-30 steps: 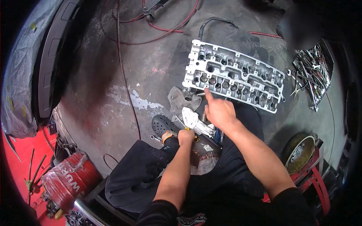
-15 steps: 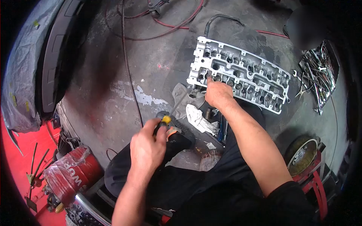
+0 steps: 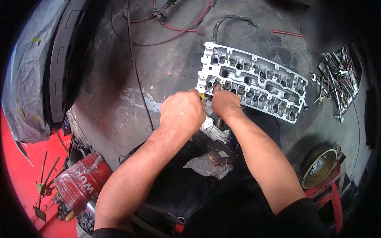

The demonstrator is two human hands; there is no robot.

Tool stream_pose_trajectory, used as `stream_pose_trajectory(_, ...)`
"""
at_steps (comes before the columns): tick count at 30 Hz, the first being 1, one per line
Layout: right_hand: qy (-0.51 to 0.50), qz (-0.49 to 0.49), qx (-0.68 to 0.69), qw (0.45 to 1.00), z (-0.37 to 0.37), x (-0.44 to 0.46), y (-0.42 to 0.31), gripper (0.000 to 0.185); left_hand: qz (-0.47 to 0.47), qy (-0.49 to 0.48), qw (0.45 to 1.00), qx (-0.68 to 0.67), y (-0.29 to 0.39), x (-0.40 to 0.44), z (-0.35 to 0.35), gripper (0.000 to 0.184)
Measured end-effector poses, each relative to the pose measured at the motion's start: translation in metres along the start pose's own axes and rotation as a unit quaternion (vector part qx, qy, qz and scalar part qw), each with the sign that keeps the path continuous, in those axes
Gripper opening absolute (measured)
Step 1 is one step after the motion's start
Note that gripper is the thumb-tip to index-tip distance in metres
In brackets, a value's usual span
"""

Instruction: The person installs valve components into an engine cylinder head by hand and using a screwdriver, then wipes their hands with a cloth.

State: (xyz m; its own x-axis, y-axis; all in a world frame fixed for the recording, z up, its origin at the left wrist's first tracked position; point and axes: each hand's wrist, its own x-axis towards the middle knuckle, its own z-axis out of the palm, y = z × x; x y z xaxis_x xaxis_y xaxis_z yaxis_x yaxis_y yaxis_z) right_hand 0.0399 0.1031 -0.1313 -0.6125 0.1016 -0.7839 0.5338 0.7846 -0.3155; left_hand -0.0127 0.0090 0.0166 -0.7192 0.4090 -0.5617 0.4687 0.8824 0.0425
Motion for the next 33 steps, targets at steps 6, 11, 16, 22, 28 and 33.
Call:
stream_pose_trajectory(6, -0.024, -0.011, -0.01, 1.0, -0.004, 0.0, -0.002, 0.069, 0.016, -0.038, 0.998, 0.051, 0.019, 0.01, -0.009, 0.02)
stream_pose_trajectory(11, -0.045, -0.015, 0.013, 0.999, 0.002, 0.007, -0.005, 0.072, 0.029, -0.044, 0.998, 0.044, 0.032, 0.014, -0.016, 0.018)
stream_pose_trajectory(16, -0.037, -0.031, 0.079, 0.996, 0.024, 0.023, 0.002, 0.07, 0.039, -0.091, 0.994, 0.052, 0.036, 0.026, -0.021, 0.021)
stream_pose_trajectory(22, -0.073, -0.016, 0.09, 0.993, 0.015, 0.026, -0.001, 0.065, 0.04, -0.086, 0.993, 0.07, 0.03, 0.029, -0.021, 0.019)
stream_pose_trajectory(28, -0.068, -0.032, 0.072, 0.995, 0.009, 0.023, -0.001, 0.057, 0.045, -0.074, 0.993, 0.075, 0.028, 0.025, -0.018, 0.019)
stream_pose_trajectory(33, -0.053, 0.01, 0.146, 0.988, 0.02, 0.028, 0.0, 0.043, 0.049, -0.081, 0.993, 0.077, 0.032, 0.027, -0.02, 0.019)
